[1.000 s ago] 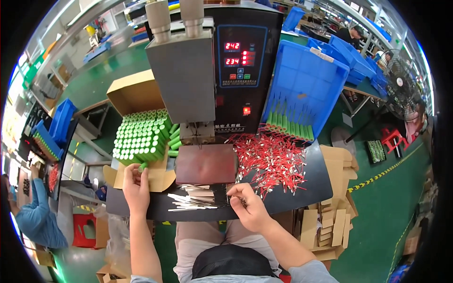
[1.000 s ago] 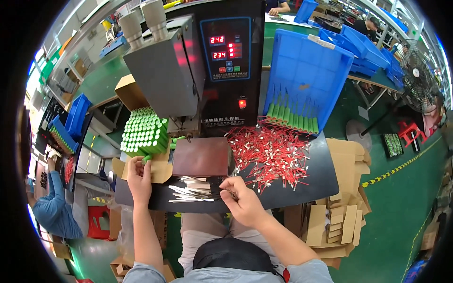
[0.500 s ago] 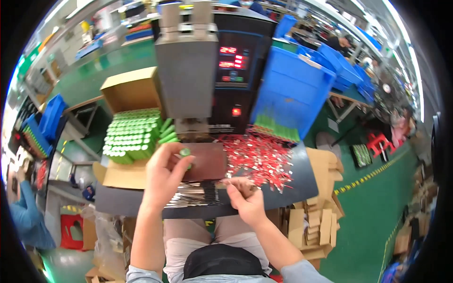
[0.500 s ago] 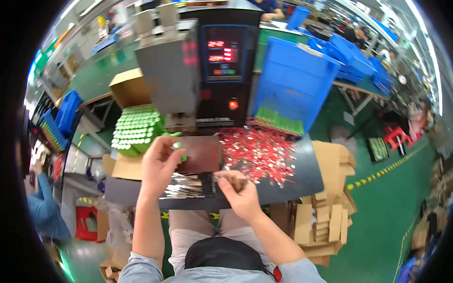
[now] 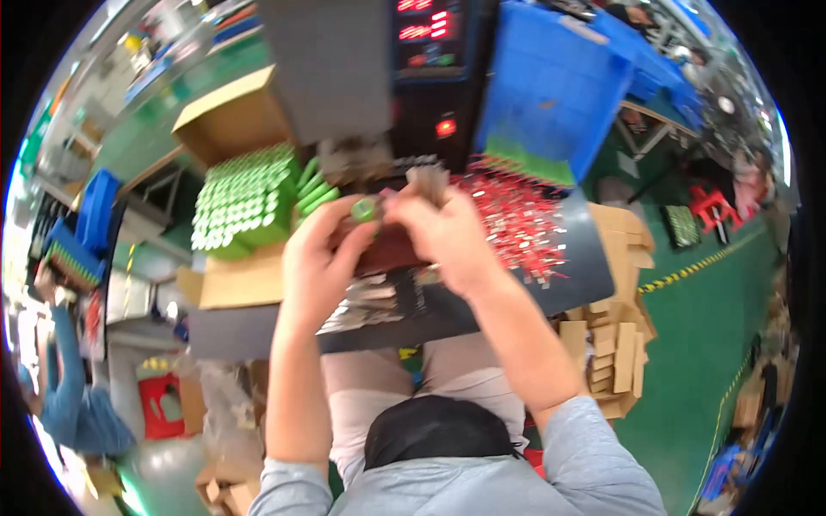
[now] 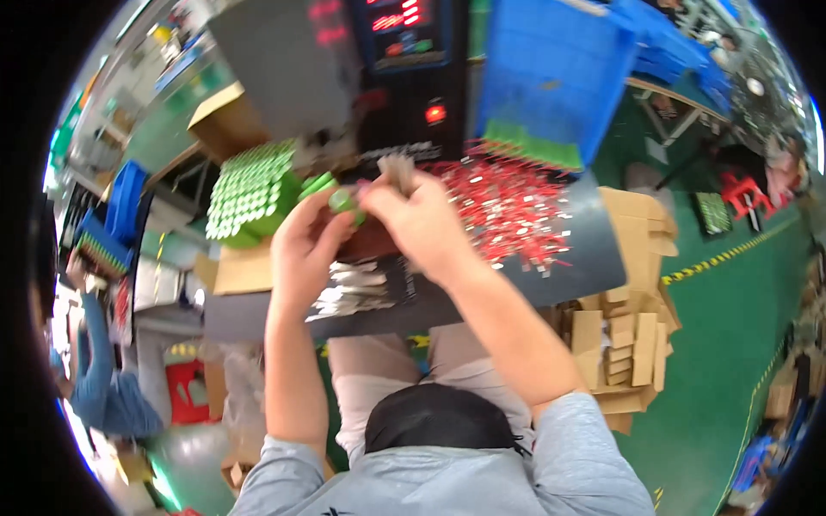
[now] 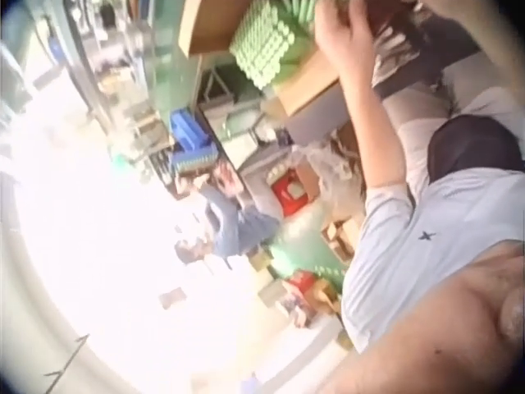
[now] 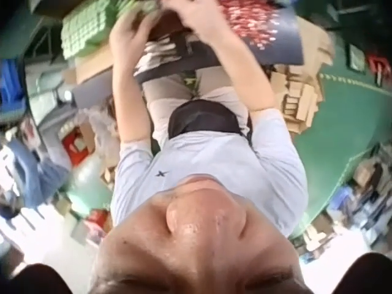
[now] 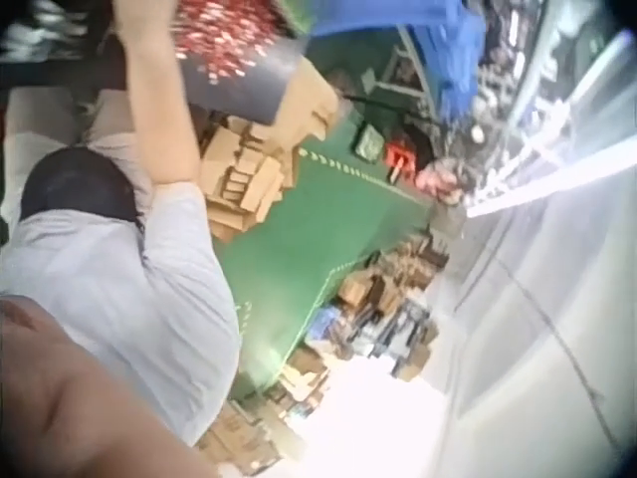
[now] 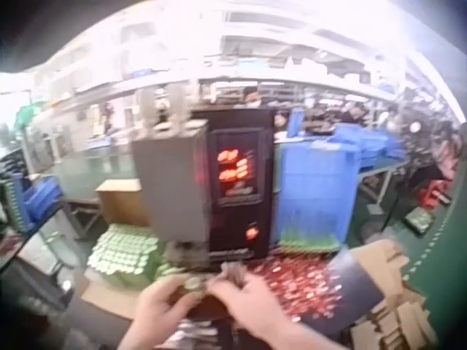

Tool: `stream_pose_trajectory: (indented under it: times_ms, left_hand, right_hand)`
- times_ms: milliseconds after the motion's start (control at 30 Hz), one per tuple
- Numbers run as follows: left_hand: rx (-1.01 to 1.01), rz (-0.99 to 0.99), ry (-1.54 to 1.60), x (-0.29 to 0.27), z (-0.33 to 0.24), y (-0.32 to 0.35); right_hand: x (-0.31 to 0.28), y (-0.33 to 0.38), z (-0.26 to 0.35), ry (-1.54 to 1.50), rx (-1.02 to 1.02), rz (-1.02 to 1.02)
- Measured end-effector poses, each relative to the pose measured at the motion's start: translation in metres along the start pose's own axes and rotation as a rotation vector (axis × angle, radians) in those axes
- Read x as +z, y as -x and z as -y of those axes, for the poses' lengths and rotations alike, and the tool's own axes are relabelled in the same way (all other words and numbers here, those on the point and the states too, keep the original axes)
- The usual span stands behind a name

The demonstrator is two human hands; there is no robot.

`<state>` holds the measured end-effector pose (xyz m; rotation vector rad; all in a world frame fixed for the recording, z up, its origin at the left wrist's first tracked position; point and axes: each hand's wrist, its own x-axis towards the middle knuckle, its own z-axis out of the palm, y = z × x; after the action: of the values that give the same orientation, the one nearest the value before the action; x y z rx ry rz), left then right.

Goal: Assembling battery cells into packs using a spot welding machine.

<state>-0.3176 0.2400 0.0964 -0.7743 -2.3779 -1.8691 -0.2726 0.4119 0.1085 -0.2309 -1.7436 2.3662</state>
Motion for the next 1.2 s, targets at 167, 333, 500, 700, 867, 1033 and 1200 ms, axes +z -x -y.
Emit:
stream_pose_trajectory:
  times_ms: [167, 333, 500, 700, 867, 1033, 1200]
  left_hand:
    - [0.043, 0.013, 0.076, 0.006, -0.006, -0.007]
    - [0.041, -0.012, 0.058, -0.001, 0.005, -0.007]
    - [0.07, -0.017, 0.053, 0.0, 0.006, -0.008]
    - [0.052, 0.024, -0.029, -0.002, 0.005, -0.007]
    - [0.082, 0.029, -0.032, -0.002, 0.004, -0.008]
    - [0.073, 0.038, -0.007, -0.002, 0.007, -0.009]
    - [0.082, 0.047, -0.035, -0.003, 0.006, -0.01]
  right_hand:
    - [0.002, -0.003, 0.018, 0.033, 0.117, 0.051]
    - [0.006, -0.012, 0.016, 0.037, 0.119, 0.121]
    - [0.007, -0.016, 0.014, 0.064, 0.116, 0.146]
    - [-0.006, -0.024, 0.012, 0.041, 0.15, 0.268]
    - [-0.004, -0.026, 0.012, 0.049, 0.137, 0.26]
    - [-0.008, -0.029, 0.011, 0.032, 0.134, 0.261]
    - [0.0, -0.023, 0.014, 0.053, 0.124, 0.189]
